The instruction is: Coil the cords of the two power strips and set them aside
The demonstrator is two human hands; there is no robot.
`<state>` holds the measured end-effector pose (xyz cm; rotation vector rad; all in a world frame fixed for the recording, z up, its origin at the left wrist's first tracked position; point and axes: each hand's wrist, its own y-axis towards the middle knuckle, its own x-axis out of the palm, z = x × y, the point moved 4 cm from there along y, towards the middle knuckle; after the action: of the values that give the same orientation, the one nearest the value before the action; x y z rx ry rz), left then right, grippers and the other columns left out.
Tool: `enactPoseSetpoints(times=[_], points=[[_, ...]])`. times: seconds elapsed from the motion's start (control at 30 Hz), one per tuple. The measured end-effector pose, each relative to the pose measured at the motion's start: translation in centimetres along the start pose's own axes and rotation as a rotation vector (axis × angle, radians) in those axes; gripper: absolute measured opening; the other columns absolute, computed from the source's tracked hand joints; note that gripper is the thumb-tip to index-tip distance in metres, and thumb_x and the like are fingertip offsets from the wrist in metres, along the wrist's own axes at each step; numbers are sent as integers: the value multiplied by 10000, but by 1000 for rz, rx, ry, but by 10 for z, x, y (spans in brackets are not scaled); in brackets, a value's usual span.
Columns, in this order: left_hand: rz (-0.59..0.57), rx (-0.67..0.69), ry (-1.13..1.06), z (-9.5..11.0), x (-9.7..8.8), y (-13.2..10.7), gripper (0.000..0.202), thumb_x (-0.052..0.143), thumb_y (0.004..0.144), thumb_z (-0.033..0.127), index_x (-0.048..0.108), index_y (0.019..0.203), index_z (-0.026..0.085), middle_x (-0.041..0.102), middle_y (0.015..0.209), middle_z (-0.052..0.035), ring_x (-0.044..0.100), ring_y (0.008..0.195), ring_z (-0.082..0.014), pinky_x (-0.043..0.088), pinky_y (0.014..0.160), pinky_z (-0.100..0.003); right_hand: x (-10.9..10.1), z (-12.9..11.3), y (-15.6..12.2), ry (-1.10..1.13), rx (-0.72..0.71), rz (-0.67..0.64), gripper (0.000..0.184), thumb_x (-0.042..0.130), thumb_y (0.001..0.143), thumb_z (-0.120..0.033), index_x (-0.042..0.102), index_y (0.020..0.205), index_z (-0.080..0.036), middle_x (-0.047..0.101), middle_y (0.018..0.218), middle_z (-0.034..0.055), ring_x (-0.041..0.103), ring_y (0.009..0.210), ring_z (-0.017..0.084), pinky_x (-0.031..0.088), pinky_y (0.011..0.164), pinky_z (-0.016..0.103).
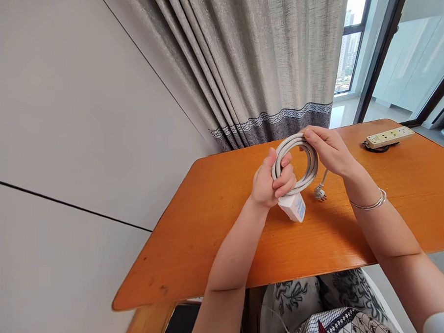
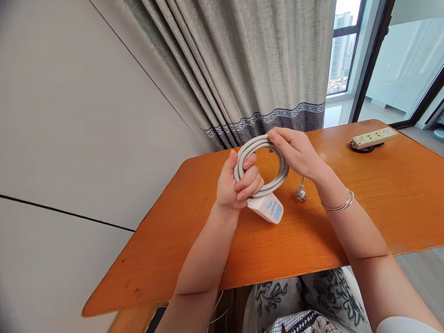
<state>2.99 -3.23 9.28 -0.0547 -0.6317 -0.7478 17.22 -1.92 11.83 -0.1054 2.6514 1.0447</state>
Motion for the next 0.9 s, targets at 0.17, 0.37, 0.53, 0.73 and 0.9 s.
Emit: enactPoseSetpoints(times=[0.17,0.37,0.53,0.73,0.9], points=[[167,172,-62,24,-8,-7,557,97,1043,569,289,653,221,87,326,118,51,220,-59,135,309,-187,5,17,3,58,76,-27,560,446,951,-702,422,682,-212,413,616,-42,375,580,95,327,550,254],[326,427,-76,51,-21,-21,539,221,1031,610,336,673,223,113,366,114,65,257,-65,181,329,-219,36,36,-2,210,237,-211,383,442,1004,-504,485,1203,-180,532,675,-52,533,588,114,453,563,246],[449,560,-77,63,-28,-23,534,309,1023,612,356,663,221,132,390,101,113,283,-67,202,346,-224,57,33,-12,-128,287,-419,458,506,949,-279,424,1361,-96,600,793,-1,598,722,152,487,671,291],[578,617,-107,60,-29,-20,520,280,1042,574,360,671,218,165,392,94,153,299,-69,184,340,-205,60,30,-15,-472,299,-492,268,454,890,-130,537,1145,-136,691,959,96,615,724,164,465,645,286],[673,741,-63,56,-30,-21,535,289,1024,617,398,685,216,223,376,88,223,308,-68,179,347,-189,66,23,-21,-650,269,-611,318,481,927,-180,526,1234,-113,731,971,124,664,803,217,451,668,303]])
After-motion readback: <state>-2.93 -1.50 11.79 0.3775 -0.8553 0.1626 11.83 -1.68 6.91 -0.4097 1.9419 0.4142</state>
